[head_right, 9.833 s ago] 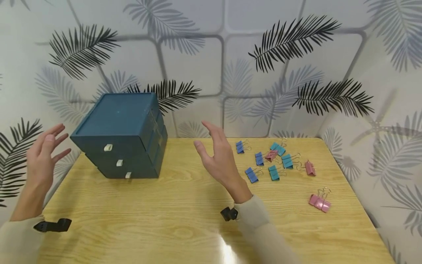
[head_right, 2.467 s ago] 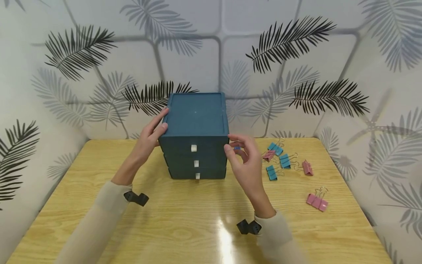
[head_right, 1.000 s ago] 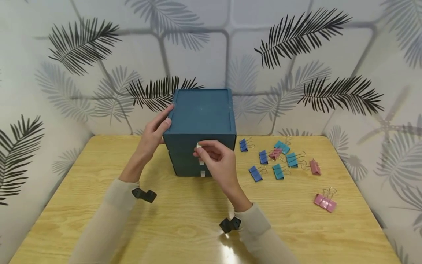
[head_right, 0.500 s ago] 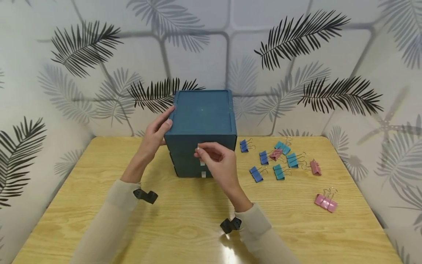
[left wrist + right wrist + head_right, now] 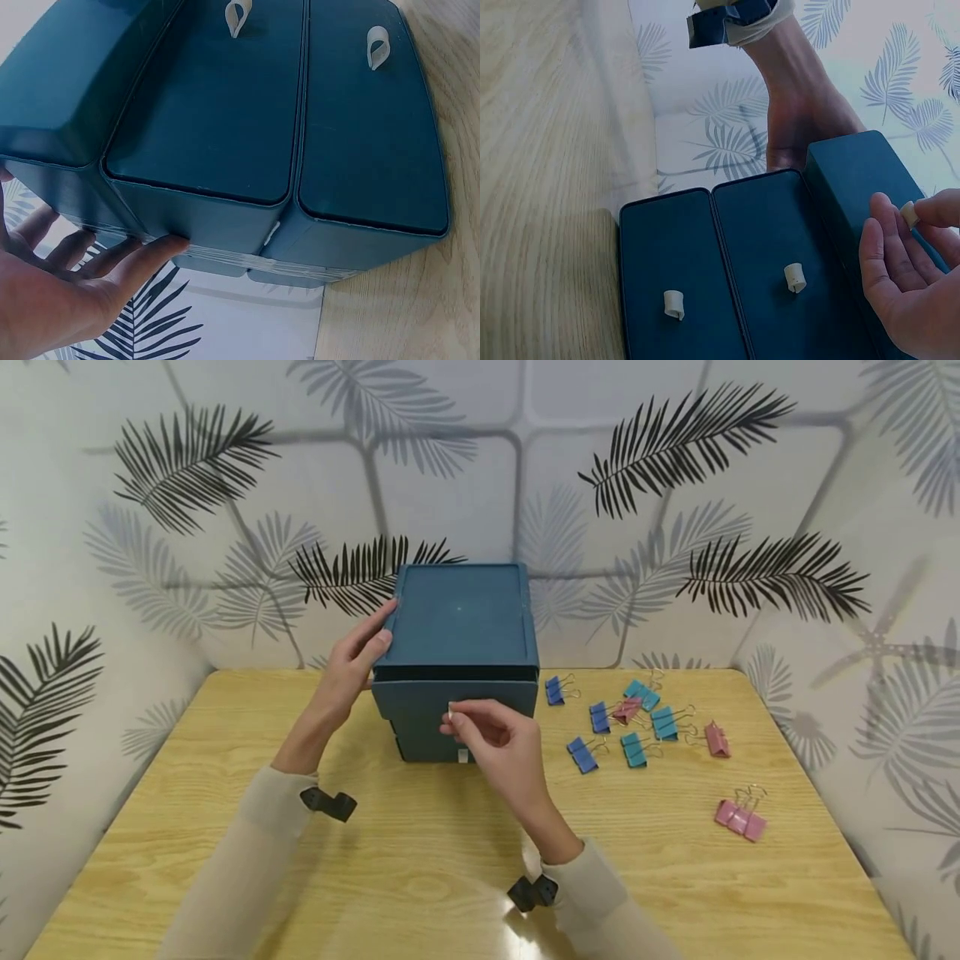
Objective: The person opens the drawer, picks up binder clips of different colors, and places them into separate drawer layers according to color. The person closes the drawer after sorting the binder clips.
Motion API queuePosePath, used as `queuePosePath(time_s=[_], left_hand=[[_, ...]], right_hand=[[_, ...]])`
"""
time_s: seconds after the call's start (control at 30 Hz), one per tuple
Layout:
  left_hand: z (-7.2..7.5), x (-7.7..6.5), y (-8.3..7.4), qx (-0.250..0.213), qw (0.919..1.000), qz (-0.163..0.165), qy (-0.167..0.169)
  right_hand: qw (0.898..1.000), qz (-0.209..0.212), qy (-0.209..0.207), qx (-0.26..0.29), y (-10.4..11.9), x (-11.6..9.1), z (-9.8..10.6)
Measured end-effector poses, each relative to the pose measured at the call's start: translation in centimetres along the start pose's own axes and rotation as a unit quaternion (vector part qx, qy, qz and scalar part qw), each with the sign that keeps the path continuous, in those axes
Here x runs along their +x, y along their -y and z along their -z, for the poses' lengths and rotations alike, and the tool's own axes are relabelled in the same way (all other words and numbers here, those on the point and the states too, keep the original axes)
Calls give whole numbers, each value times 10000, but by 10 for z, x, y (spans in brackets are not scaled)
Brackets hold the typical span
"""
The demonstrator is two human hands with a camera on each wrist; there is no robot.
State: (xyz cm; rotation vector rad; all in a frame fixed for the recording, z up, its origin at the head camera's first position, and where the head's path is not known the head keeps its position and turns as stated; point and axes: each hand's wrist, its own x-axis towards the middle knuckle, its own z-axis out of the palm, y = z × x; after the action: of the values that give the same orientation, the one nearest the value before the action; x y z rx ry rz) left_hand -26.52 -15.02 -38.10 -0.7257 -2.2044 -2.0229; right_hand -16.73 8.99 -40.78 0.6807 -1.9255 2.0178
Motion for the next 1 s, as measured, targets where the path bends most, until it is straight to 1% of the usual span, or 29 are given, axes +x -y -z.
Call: queuePosePath(time_s=[0.17, 0.43, 0.7, 0.9, 1.0], left_hand=[[0, 1, 0, 48, 9999, -101, -14], [2, 1, 1, 87, 10000, -32, -21], [2, 0, 3, 184, 9998, 106, -53], [2, 0, 3, 152, 9998, 133, -36], [2, 1, 3, 98, 9998, 149, -38]], right_hand=[[10000, -56, 72, 26, 7, -9, -1], [9995, -250, 141, 90, 16, -23, -2], [9994, -288, 196, 58, 24, -36, -3], [9987, -463, 204, 105, 29, -43, -3], [9986, -482, 222, 82, 31, -47, -4]])
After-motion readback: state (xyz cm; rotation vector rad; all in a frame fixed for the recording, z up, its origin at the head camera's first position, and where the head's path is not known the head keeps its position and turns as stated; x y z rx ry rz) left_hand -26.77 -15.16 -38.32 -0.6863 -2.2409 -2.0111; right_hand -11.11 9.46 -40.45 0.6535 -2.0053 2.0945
